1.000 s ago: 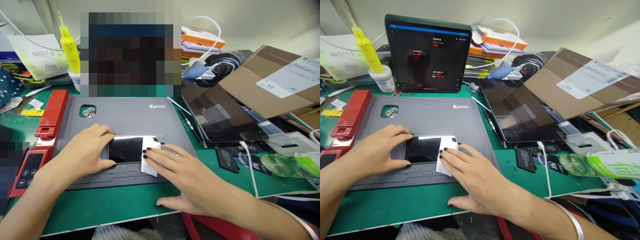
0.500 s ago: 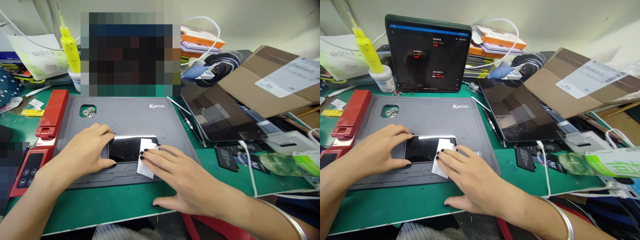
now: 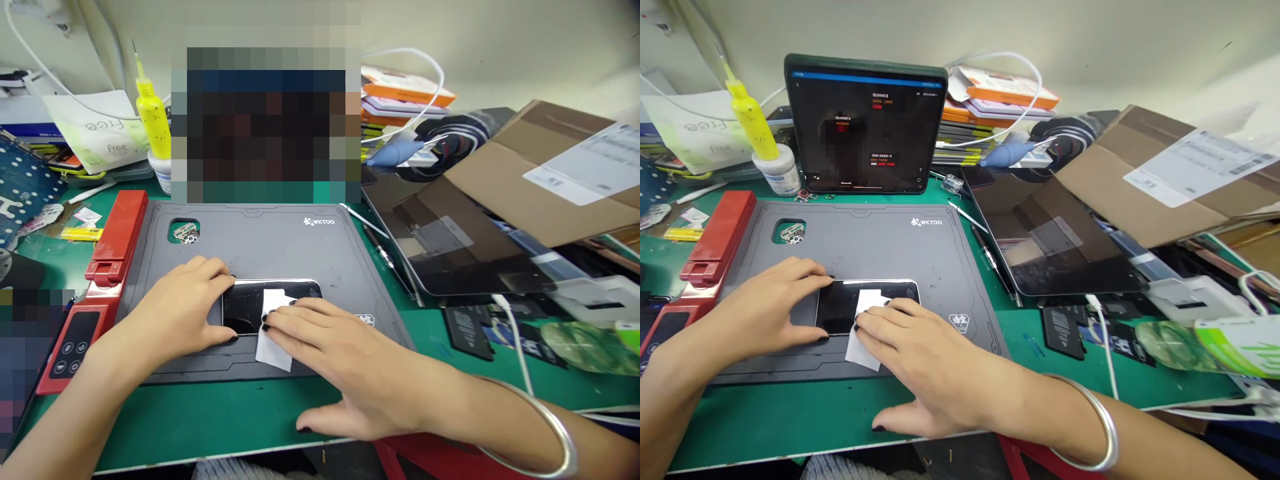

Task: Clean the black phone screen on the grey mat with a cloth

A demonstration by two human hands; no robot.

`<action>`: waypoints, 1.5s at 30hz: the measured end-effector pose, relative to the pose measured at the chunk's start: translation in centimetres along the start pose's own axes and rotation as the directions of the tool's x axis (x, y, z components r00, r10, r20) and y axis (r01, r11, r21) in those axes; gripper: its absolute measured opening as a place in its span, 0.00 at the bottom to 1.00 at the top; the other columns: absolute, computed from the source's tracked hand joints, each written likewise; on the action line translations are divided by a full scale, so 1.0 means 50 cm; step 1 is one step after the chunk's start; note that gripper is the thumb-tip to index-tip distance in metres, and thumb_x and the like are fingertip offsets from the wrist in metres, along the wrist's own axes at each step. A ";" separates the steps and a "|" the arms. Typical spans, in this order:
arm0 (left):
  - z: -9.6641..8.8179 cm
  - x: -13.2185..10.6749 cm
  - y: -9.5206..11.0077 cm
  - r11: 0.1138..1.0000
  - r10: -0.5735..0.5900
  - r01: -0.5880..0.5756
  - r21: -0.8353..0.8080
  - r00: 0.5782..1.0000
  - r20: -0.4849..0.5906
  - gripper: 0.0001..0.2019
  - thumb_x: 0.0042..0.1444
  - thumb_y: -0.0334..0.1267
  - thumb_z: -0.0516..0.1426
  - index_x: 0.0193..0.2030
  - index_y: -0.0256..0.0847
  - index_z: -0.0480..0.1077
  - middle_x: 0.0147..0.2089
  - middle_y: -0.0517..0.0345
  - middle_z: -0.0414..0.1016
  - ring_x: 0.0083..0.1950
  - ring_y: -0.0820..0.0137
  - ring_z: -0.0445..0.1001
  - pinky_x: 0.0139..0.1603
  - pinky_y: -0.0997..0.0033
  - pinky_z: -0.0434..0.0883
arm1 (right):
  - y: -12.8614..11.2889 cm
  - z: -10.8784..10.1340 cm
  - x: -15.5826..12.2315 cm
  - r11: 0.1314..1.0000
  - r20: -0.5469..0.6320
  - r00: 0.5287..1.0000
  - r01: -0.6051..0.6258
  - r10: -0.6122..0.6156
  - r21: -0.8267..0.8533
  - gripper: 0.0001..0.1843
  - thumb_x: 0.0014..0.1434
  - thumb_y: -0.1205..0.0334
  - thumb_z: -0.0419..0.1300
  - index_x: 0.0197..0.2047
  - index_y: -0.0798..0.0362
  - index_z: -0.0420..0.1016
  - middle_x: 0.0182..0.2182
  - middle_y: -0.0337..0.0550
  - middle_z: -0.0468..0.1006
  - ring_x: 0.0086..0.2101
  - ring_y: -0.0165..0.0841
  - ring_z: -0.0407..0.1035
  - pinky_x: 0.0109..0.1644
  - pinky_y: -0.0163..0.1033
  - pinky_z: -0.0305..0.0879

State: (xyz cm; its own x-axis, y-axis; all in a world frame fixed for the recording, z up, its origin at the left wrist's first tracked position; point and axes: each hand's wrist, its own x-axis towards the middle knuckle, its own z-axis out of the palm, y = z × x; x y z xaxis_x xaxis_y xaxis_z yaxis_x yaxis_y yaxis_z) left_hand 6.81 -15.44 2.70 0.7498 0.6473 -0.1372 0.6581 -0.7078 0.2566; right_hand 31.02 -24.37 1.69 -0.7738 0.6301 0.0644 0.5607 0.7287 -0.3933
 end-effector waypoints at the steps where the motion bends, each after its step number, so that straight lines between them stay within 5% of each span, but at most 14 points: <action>1: 0.000 0.000 0.000 1.000 0.001 -0.001 -0.001 1.000 -0.001 0.26 0.48 0.44 0.68 0.53 0.37 0.72 0.53 0.48 0.71 0.52 0.55 0.70 0.52 0.53 0.73 | 0.001 -0.001 0.006 1.000 0.013 1.000 0.000 0.000 0.012 0.40 0.52 0.46 0.70 0.58 0.66 0.68 0.54 0.56 0.70 0.52 0.46 0.64 0.59 0.51 0.57; 8: -0.001 0.000 -0.001 1.000 0.007 -0.007 0.000 1.000 -0.005 0.25 0.48 0.42 0.68 0.52 0.36 0.72 0.52 0.48 0.71 0.51 0.55 0.70 0.52 0.52 0.73 | 0.013 -0.005 0.035 0.999 0.027 0.999 -0.032 0.031 0.023 0.41 0.52 0.46 0.71 0.59 0.65 0.66 0.55 0.56 0.71 0.54 0.44 0.64 0.61 0.52 0.48; 45: 0.000 0.003 -0.001 1.000 0.010 -0.010 0.008 1.000 -0.011 0.24 0.47 0.41 0.68 0.51 0.35 0.73 0.52 0.49 0.72 0.50 0.57 0.71 0.52 0.53 0.73 | -0.006 0.008 0.030 0.998 0.009 1.000 -0.020 0.020 0.059 0.39 0.55 0.44 0.67 0.59 0.65 0.66 0.56 0.58 0.68 0.53 0.44 0.63 0.58 0.49 0.51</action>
State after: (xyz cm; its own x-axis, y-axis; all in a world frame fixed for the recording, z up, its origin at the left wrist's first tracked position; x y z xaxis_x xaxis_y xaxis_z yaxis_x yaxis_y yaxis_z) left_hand 6.90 -15.32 2.68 0.7556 0.6433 -0.1239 0.6511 -0.7165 0.2503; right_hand 29.58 -23.76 1.51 -0.7653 0.6418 0.0479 0.5580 0.6988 -0.4475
